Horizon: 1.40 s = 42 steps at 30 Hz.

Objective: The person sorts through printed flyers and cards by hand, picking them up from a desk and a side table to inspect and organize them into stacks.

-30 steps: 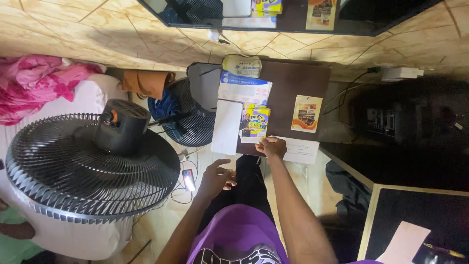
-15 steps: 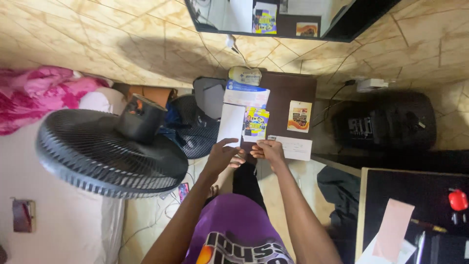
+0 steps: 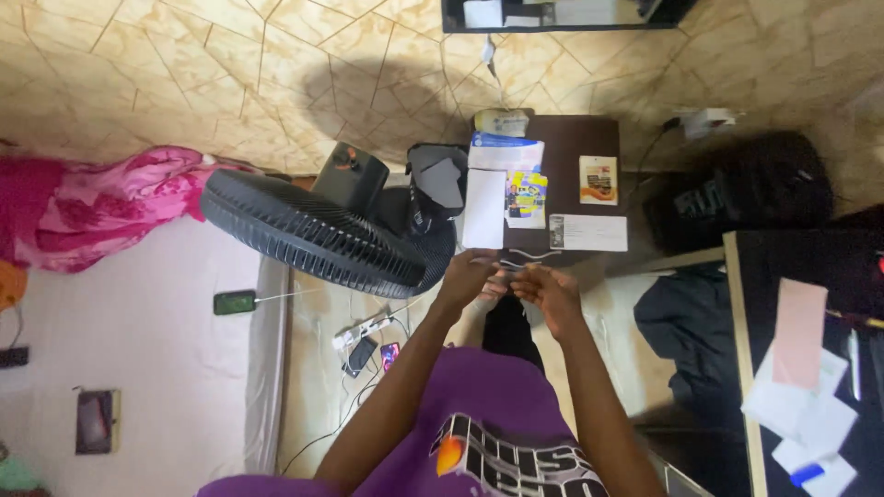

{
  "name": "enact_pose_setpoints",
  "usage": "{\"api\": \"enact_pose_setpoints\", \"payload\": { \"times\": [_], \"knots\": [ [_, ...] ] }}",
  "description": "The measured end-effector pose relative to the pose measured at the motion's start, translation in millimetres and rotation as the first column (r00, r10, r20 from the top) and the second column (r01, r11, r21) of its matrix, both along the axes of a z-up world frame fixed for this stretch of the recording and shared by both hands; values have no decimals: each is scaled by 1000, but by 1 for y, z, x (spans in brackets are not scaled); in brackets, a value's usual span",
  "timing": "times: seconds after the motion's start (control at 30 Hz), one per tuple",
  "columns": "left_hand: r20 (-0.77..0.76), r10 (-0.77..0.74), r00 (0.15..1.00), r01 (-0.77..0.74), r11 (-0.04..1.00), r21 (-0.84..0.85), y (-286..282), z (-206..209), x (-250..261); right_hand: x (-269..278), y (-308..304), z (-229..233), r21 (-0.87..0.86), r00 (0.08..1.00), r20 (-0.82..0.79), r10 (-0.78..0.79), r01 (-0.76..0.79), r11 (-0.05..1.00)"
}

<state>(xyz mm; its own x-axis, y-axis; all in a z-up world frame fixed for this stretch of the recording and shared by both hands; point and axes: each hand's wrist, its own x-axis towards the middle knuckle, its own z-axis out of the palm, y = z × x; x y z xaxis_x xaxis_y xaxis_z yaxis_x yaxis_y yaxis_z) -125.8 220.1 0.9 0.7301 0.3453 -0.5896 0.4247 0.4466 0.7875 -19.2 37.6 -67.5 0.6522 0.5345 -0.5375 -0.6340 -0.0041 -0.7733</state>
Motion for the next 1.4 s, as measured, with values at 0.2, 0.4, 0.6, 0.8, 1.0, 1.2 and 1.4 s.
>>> {"api": "enact_pose_setpoints", "payload": {
  "times": [0.2, 0.4, 0.6, 0.8, 1.0, 1.2, 1.4],
  "knots": [
    [-37, -67, 997, 66, 997, -32, -36, -9, -38, -47, -35, 26, -62, 1000, 6, -15, 16, 998],
    [17, -130, 991, 130, 991, -11, -72, -22, -53, -71, -75, 28, -91, 998, 25, -61, 63, 994],
    [-20, -173, 985, 173, 985, -14, -107, -11, -44, -84, -115, 36, -63, 994, 52, -101, 104, 993],
    [39, -240, 970, 240, 971, 20, -160, -3, -33, -90, -169, 58, -138, 987, 45, -155, 159, 977],
    [12, -272, 962, 271, 962, 45, -245, 6, -20, -94, -259, 49, -108, 979, 8, -204, 204, 973],
    [81, -400, 913, 392, 914, 102, -348, -12, -10, -93, -359, 19, -113, 945, 16, -325, 325, 939],
    [108, -564, 819, 563, 826, 41, -438, -53, 22, -98, -460, -1, -15, 864, 36, -502, 502, 865]
  ]
}}
